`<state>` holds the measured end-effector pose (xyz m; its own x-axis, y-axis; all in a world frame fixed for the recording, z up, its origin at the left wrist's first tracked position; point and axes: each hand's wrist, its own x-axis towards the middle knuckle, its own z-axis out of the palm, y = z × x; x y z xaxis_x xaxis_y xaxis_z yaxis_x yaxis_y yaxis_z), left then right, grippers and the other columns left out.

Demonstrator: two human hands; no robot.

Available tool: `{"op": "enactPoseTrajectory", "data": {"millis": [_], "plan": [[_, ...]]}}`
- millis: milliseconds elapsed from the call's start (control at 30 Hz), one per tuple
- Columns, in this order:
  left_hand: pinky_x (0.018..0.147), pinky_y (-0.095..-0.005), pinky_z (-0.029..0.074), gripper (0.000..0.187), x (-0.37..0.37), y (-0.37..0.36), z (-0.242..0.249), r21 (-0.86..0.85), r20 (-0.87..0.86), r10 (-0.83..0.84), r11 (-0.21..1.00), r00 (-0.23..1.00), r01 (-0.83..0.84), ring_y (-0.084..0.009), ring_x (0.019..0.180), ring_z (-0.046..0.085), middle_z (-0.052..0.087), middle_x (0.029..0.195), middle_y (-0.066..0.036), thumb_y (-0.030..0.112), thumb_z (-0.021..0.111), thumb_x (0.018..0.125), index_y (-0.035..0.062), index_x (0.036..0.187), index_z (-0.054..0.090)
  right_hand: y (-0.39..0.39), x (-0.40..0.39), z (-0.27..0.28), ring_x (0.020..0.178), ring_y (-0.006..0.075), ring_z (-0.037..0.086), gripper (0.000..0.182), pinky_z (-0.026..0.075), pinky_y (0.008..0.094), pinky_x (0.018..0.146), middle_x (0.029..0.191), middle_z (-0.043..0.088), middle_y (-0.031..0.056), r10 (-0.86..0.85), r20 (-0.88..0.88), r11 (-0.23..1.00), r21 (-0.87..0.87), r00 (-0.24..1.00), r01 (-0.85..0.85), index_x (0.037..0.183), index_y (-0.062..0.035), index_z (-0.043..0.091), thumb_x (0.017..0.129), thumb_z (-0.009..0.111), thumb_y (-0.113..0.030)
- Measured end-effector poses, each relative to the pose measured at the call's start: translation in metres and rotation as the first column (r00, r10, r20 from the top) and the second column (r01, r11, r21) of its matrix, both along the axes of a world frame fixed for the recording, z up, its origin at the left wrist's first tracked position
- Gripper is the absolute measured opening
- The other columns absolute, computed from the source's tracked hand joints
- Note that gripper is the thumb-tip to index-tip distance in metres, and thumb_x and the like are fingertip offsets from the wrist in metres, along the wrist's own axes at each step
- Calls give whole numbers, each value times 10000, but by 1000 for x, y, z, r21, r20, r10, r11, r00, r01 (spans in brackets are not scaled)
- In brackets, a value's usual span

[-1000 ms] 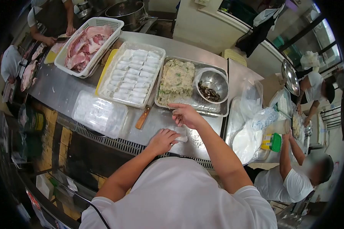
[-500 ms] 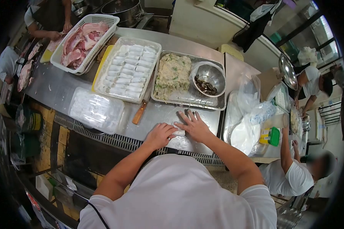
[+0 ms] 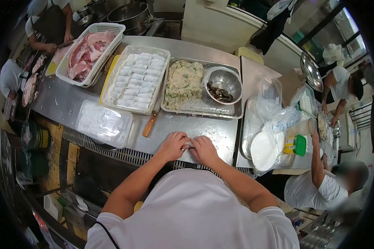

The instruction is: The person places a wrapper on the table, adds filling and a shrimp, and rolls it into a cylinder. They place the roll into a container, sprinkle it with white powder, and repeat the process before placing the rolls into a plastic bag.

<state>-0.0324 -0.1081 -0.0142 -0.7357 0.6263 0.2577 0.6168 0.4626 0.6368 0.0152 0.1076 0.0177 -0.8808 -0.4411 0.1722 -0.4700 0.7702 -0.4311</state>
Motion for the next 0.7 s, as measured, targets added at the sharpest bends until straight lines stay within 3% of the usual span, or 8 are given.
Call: {"op": "enactPoseTrajectory", "data": {"millis": [200,300,467,600,700], "plan": [[975,-467,479,314,-11,4,2,76,-10,29,997,1000,-28,-359,1126,583,626,1215,-121,143,746,901,100,1208,696,-1,-12,2,1100,347,577,351,458,460,1006,1165,632,148,-66,-122,995,70,990,75,1216,-25,665,891,704,-153],[967,-469,474,316,-17,3,-3,42,-42,40,998,998,-38,-352,1139,581,623,1220,-122,155,744,904,98,1211,697,-2,-20,-1,1126,348,569,370,446,472,1023,1183,628,156,-137,-40,988,61,990,139,1245,-22,655,914,690,-183],[1008,-486,453,325,-28,9,-6,22,-101,132,991,986,-130,-357,1183,569,622,1272,-120,195,703,941,68,1239,684,-3,-22,-2,1180,349,558,431,433,479,1045,1248,611,164,-121,-94,981,141,988,133,1307,-14,627,937,684,-228],[1026,-500,441,397,-27,3,3,67,-57,247,968,967,-243,-388,1194,558,609,1296,-166,206,693,952,27,1301,631,-10,-35,7,1204,349,551,490,430,485,1049,1281,598,164,-171,-87,961,204,981,185,1336,-5,615,926,709,-257],[1042,-504,434,431,-16,-14,1,94,5,310,946,951,-309,-407,1206,549,601,1306,-196,205,691,954,-2,1321,601,-11,-41,2,1196,343,557,545,419,480,1066,1250,611,159,-108,-24,980,164,994,111,1368,5,601,914,725,-269]]}}
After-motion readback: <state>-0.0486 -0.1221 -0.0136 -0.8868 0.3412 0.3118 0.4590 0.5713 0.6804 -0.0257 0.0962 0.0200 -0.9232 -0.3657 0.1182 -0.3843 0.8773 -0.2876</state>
